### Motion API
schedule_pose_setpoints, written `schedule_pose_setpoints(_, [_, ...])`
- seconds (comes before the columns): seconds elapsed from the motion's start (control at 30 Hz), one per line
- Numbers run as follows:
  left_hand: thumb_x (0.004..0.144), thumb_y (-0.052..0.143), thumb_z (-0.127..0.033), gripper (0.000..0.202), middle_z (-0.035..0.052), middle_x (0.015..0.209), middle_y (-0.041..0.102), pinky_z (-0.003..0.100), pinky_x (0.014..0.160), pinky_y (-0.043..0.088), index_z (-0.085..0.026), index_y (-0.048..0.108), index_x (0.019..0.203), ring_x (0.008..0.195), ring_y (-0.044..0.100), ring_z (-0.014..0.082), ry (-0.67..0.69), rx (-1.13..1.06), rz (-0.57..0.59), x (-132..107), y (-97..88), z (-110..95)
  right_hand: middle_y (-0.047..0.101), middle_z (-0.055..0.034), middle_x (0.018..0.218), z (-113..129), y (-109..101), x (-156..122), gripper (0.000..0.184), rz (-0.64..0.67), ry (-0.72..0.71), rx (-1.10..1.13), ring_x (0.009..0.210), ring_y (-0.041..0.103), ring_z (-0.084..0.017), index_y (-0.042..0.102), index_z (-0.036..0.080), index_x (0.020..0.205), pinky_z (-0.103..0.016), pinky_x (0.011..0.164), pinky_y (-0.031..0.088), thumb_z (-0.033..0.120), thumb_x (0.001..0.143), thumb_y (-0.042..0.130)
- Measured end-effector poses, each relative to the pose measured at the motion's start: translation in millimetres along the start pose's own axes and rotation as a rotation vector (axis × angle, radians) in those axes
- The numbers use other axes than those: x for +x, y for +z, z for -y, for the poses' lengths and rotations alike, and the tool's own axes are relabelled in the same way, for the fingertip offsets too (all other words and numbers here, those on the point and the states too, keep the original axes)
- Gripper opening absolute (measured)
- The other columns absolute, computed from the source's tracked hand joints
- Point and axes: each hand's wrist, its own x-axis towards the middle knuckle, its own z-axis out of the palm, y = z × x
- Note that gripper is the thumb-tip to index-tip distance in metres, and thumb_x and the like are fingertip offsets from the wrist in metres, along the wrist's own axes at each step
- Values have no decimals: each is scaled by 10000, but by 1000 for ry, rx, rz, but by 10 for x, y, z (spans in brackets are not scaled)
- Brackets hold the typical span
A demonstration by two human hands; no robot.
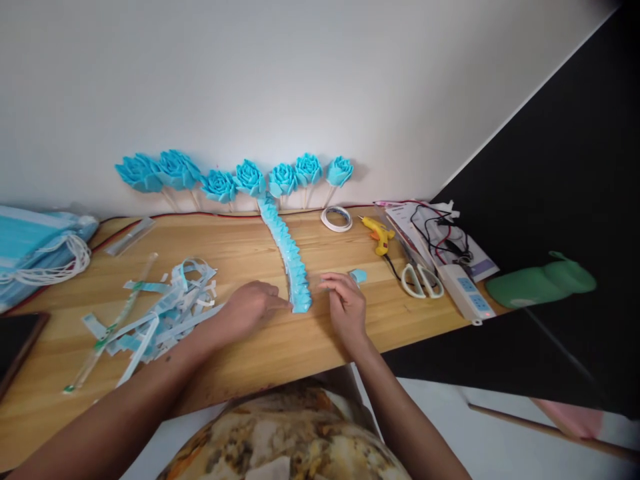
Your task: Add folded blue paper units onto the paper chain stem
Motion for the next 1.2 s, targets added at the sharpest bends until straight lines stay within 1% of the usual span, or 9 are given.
schedule_pose_setpoints(0.17, [942,417,-169,361,52,899,723,239,706,416,-246,738,1089,795,648,152,28,-198,-57,-13,46,99,710,-39,953,-52,2,2,330,-61,36,19,941,642,-183,700,228,832,-375,858,500,35,815,433])
schedule_pose_setpoints(0.37, [891,460,-170,307,18,970,746,221,787,446,-194,761,947,887,669,149,-73,-439,-79,17,113,238,711,-32,968,-61,9,3,319,-116,83,40,957,642,-189,717,246,859,-387,879,497,75,846,448])
schedule_pose_setpoints(0.47, [862,462,-162,300,9,958,749,228,792,450,-187,757,914,878,671,151,-133,-453,-54,43,117,235,692,-44,1042,-74,-5,11,347,-163,137,54,1002,628,-193,712,245,980,-378,883,500,85,839,439])
schedule_pose_setpoints(0.53, [850,457,-160,306,6,961,752,233,793,452,-189,756,906,880,674,155,-172,-439,-33,60,114,221,676,-55,1069,-106,-51,26,358,-233,219,71,983,628,-191,687,235,1061,-366,858,512,106,835,441])
schedule_pose_setpoints(0.67, [846,456,-182,311,-9,992,753,235,803,455,-209,760,909,916,677,162,-210,-380,-1,96,111,198,667,-71,1076,-221,-263,55,355,-430,367,100,950,632,-189,652,206,1114,-349,813,523,146,827,452])
schedule_pose_setpoints(0.73, [852,457,-204,312,-26,999,754,231,801,454,-229,763,905,927,677,160,-211,-346,10,112,107,188,672,-79,1082,-283,-399,43,346,-467,381,64,970,630,-193,652,195,1101,-356,830,519,155,823,450])
schedule_pose_setpoints(0.9, [832,456,-197,332,-40,995,757,248,786,450,-259,771,918,939,680,179,-237,-252,49,148,71,145,686,-89,1085,-382,-619,-57,328,-354,313,-86,971,642,-191,659,193,1090,-365,863,518,155,835,456])
schedule_pose_setpoints(1.03, [822,458,-189,340,-45,1018,752,257,801,446,-267,775,914,967,677,191,-261,-239,69,164,51,107,695,-83,1052,-326,-651,-83,316,-227,127,-234,993,635,-197,667,206,1087,-374,890,505,137,876,442])
schedule_pose_setpoints(1.2, [842,479,-195,307,-24,999,751,235,793,452,-238,776,907,929,674,171,-229,-278,42,131,85,82,715,-62,1073,-134,-663,-77,258,124,-86,-462,1016,625,-219,664,228,1130,-391,886,455,199,913,527])
